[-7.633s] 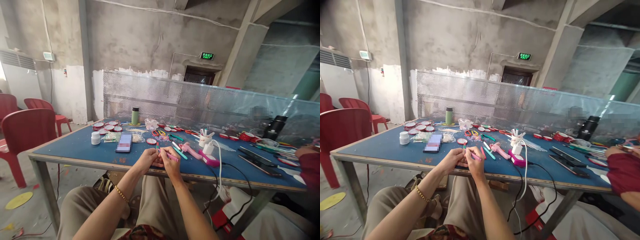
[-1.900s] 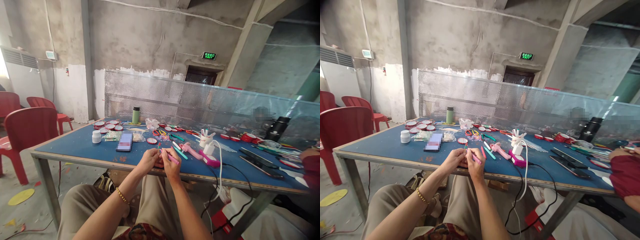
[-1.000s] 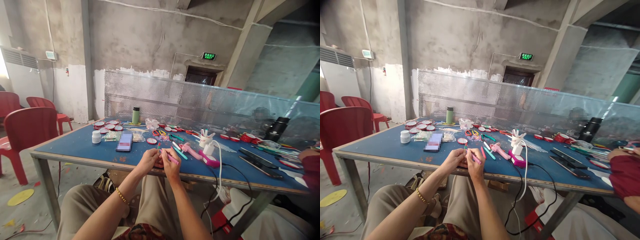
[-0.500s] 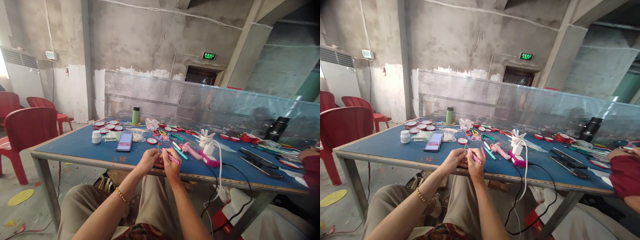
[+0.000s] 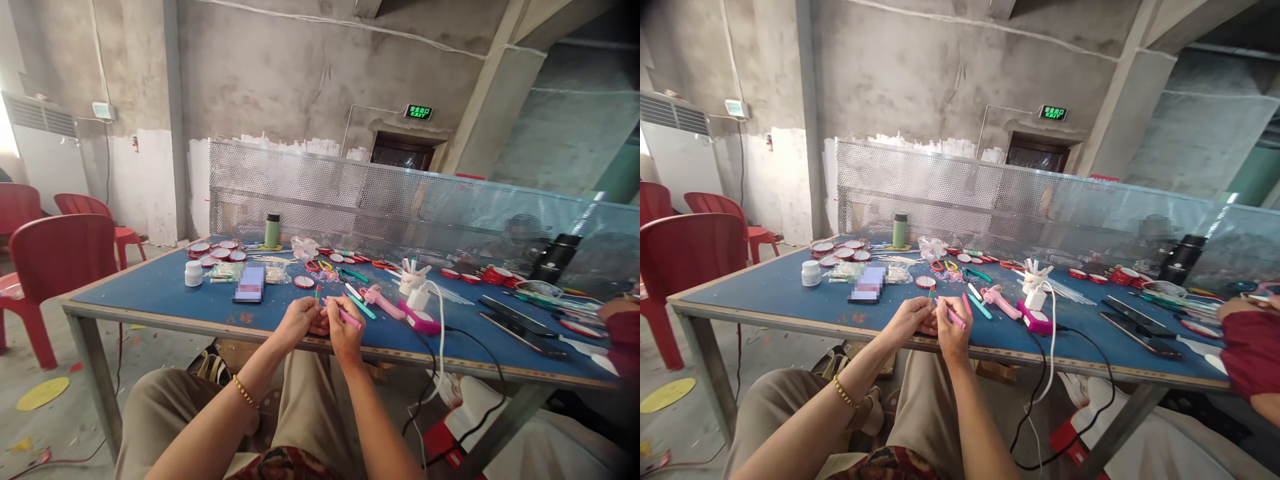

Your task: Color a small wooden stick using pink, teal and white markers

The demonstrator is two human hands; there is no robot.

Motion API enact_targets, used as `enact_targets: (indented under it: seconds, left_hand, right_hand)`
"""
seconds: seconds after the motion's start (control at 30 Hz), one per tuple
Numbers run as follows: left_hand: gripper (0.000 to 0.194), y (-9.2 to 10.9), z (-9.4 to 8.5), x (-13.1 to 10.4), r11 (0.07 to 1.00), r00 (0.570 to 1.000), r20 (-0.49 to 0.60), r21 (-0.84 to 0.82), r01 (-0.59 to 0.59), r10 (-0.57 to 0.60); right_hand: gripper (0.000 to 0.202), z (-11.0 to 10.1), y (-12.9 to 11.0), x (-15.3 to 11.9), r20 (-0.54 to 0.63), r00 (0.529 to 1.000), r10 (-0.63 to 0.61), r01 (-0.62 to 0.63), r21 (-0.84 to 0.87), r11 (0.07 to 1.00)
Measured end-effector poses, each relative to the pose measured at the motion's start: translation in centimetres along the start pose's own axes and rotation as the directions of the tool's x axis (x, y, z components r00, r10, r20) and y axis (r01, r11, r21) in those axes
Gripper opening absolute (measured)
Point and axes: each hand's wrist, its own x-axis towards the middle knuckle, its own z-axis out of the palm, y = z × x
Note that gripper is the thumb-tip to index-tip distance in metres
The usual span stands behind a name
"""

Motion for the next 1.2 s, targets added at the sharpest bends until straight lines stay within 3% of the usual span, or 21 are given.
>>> enact_targets:
  seconds: [1.2]
  left_hand:
    - [0.045,-0.31,-0.12,0.15,1.0,1.0,-0.004,0.019,0.008,-0.008]
  right_hand:
    - [0.024,-0.13,0.69,-0.12,0.055,0.997,-0.054,0.057,-0.063,0.996]
